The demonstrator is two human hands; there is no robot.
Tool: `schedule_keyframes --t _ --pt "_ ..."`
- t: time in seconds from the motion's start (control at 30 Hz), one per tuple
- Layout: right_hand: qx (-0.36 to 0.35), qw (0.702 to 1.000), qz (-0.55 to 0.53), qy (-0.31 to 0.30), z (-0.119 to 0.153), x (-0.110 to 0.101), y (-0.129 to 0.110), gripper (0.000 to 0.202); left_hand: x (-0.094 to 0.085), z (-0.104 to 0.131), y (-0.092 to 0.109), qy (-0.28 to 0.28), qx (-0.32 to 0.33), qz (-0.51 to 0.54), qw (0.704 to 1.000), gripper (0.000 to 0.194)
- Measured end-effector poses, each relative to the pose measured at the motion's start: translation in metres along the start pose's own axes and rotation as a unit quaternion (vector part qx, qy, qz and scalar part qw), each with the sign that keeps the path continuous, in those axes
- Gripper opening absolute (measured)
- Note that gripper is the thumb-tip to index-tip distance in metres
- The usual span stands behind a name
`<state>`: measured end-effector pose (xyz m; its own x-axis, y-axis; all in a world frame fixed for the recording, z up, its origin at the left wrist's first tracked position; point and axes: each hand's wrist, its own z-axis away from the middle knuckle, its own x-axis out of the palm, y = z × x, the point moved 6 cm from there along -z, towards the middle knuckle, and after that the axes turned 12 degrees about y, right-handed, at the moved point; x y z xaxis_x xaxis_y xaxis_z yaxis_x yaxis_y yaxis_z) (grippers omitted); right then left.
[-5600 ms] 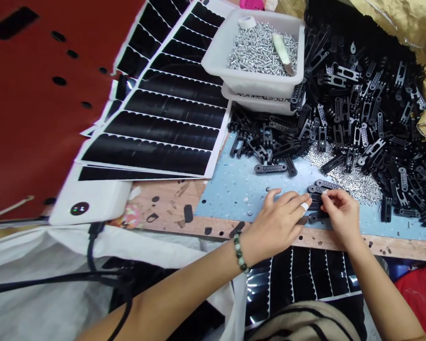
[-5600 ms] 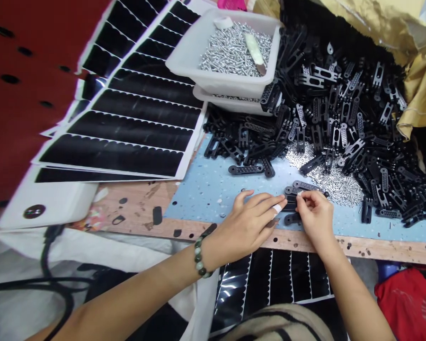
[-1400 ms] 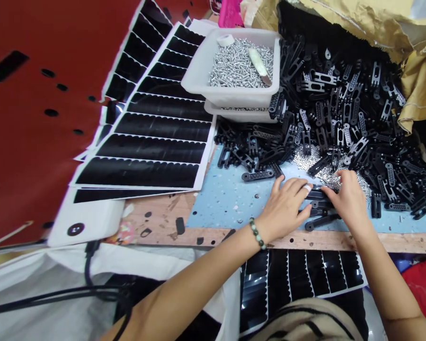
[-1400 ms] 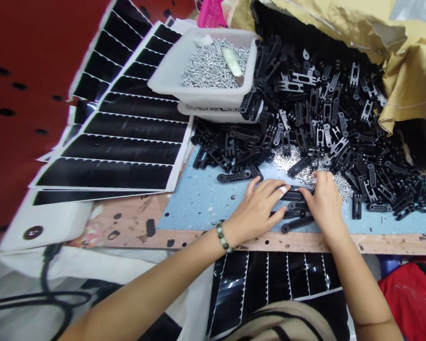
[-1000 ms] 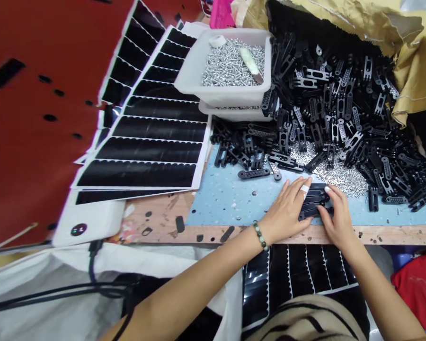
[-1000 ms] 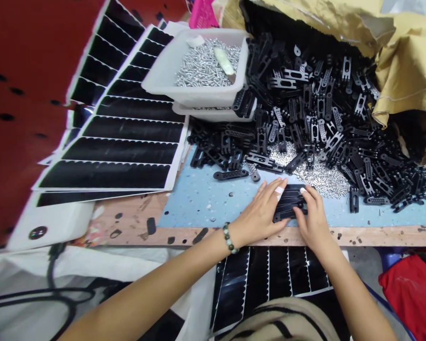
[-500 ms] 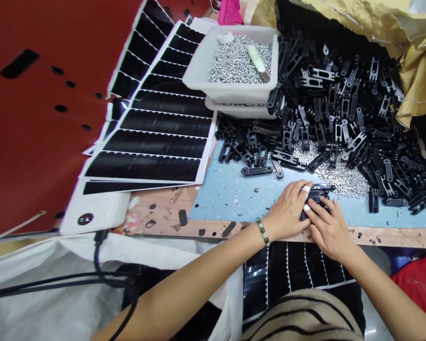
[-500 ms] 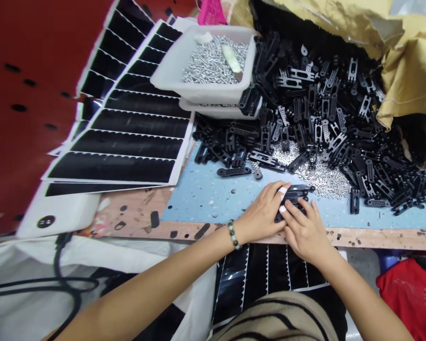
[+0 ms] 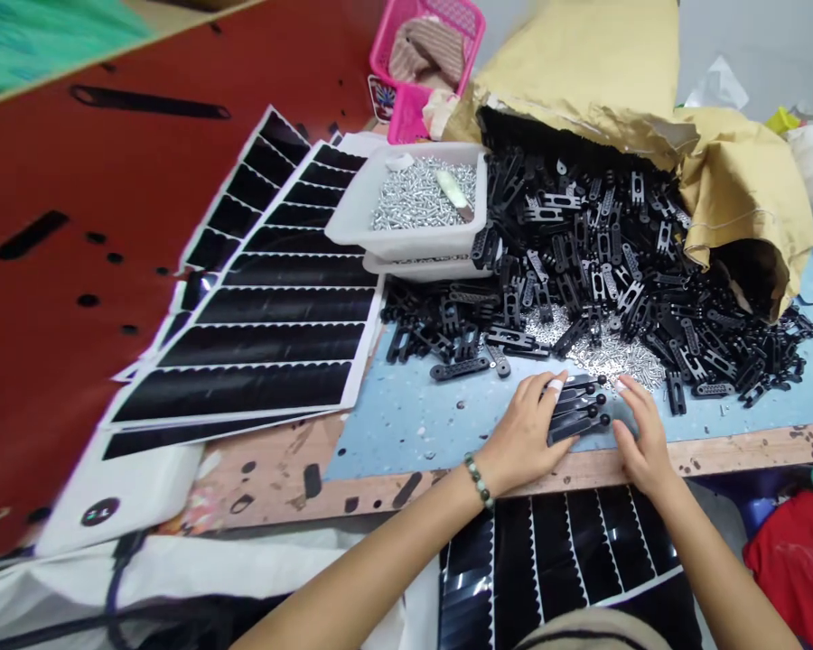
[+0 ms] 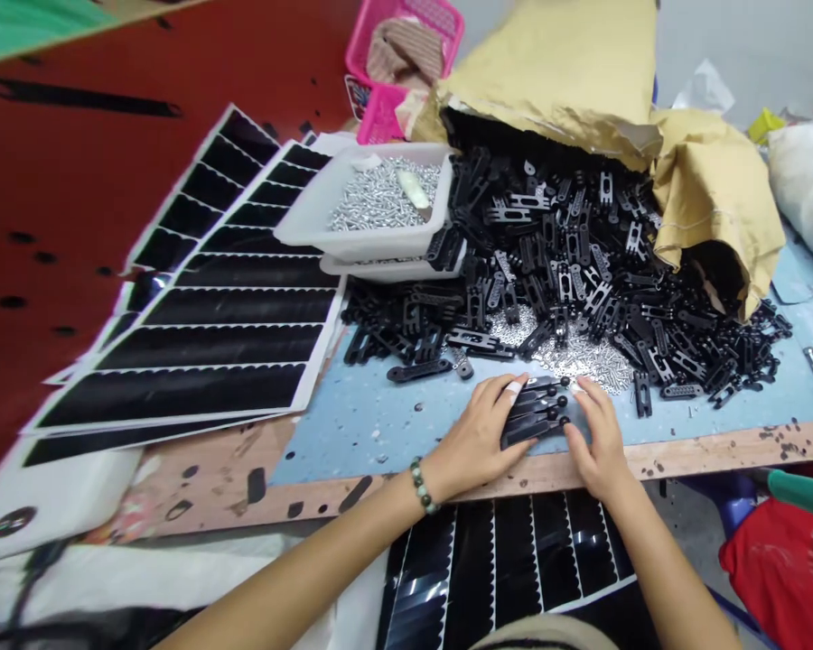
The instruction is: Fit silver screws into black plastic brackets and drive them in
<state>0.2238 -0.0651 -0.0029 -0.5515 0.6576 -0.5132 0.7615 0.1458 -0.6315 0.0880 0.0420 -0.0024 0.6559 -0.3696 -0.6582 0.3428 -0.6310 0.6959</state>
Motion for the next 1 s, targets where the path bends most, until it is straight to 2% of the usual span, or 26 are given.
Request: schedule_keyframes --t 0.07,0.1,0.17,0.23,0.3,0.37,0.4,0.43,0.47,0.53,0.57,0.6,0.63,0.7,0.8,0.9,1.0 --pt "0.002 0.999 -0.023 0.047 -0.012 -0.006 0.0 0.043 -0.007 0.0 0.002 -0.029 -0.066 0.11 0.991 0.062" --pt "-0.007 0.997 -0.046 0.054 -0.018 -0.005 -0.004 0.044 -0.007 0.002 0.003 -0.072 -0.106 0.184 0.975 0.055" --pt "-0.022 0.994 -0.099 0.05 -0.028 0.002 -0.015 0.045 -0.001 0.012 0.009 -0.187 -0.199 0.325 0.906 0.044" --pt "-0.008 0.992 -0.12 0.04 -0.034 0.013 -0.024 0.039 0.005 0.024 0.012 -0.257 -0.306 0.405 0.822 0.043" --pt "0.043 0.994 -0.095 0.026 -0.036 0.025 -0.025 0.035 0.006 0.034 0.009 -0.253 -0.401 0.437 0.764 0.048" --pt "0.12 0.991 -0.053 0.012 -0.035 0.036 -0.017 0.036 0.004 0.04 0.004 -0.237 -0.444 0.456 0.734 0.057" --pt "0.157 0.987 -0.032 0.004 -0.034 0.041 -0.011 0.037 0.001 0.042 0.002 -0.235 -0.442 0.454 0.737 0.062" --pt "0.189 0.982 -0.011 -0.003 -0.033 0.044 -0.003 0.039 -0.003 0.044 -0.002 -0.228 -0.429 0.432 0.76 0.065" --pt "0.214 0.977 0.011 -0.008 -0.032 0.047 0.004 0.04 -0.009 0.045 -0.007 -0.205 -0.403 0.382 0.806 0.066" --pt "0.244 0.968 0.056 -0.014 -0.031 0.052 0.017 0.042 -0.028 0.042 -0.016 -0.093 -0.308 0.204 0.925 0.06" --pt "0.248 0.965 0.077 -0.018 -0.031 0.055 0.021 0.042 -0.038 0.04 -0.014 -0.024 -0.235 0.099 0.967 0.06" --pt "0.248 0.964 0.096 -0.022 -0.031 0.058 0.023 0.041 -0.042 0.039 -0.007 0.028 -0.156 0.006 0.987 0.065" --pt "0.243 0.963 0.112 -0.027 -0.032 0.061 0.024 0.042 -0.04 0.038 0.002 0.056 -0.08 -0.067 0.993 0.075" --pt "0.215 0.966 0.143 -0.034 -0.035 0.065 0.02 0.043 -0.019 0.037 0.014 0.03 0.022 -0.149 0.988 0.088" --pt "0.131 0.977 0.167 -0.015 -0.044 0.054 0.002 0.04 0.011 0.028 0.009 -0.033 0.047 -0.205 0.977 0.08" --pt "0.053 0.99 0.124 0.048 -0.04 0.007 -0.015 0.031 0.018 0.018 -0.001 -0.052 0.047 -0.208 0.976 0.075" --pt "0.044 0.993 0.066 0.082 -0.004 -0.057 -0.013 0.023 0.009 0.014 0.006 -0.031 0.078 -0.193 0.978 0.078"
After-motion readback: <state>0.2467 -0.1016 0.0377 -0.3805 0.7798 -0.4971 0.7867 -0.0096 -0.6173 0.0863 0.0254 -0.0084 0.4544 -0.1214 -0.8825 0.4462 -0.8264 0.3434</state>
